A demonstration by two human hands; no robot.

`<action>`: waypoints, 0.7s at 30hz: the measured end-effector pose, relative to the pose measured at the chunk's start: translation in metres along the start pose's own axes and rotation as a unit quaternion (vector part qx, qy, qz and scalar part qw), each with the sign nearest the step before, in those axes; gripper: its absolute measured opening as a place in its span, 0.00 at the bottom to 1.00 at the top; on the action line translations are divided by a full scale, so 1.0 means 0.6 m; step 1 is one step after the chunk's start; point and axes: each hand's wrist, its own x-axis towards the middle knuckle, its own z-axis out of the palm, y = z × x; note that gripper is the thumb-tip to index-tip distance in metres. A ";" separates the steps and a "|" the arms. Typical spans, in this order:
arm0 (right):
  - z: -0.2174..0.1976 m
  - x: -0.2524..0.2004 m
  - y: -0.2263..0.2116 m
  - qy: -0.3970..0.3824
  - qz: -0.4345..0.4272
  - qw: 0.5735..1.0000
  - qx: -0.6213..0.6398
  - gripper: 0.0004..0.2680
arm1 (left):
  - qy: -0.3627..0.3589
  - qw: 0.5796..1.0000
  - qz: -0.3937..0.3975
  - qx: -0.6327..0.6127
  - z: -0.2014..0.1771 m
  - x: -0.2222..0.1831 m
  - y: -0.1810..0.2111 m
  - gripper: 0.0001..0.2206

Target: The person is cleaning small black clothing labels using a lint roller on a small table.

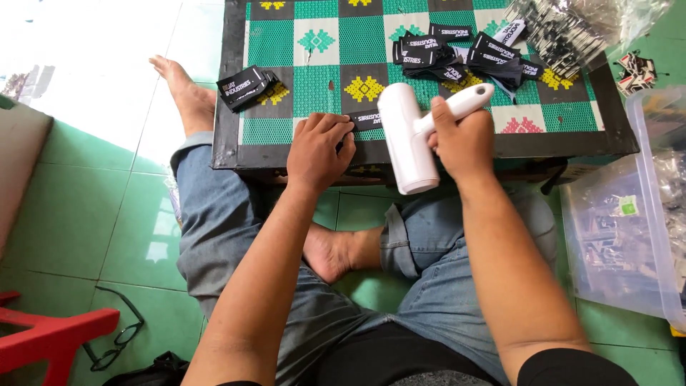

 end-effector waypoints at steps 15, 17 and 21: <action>0.022 -0.006 0.015 -0.012 0.016 0.998 0.064 0.18 | 0.006 1.000 0.009 0.023 -0.005 0.002 0.003 0.08; 0.007 0.000 0.023 -0.010 0.011 0.999 0.052 0.19 | 0.005 1.000 0.009 0.021 -0.002 0.003 0.003 0.08; -0.014 0.004 0.012 -0.006 -0.003 1.000 0.030 0.20 | 0.006 1.000 0.003 0.017 -0.008 0.004 0.007 0.08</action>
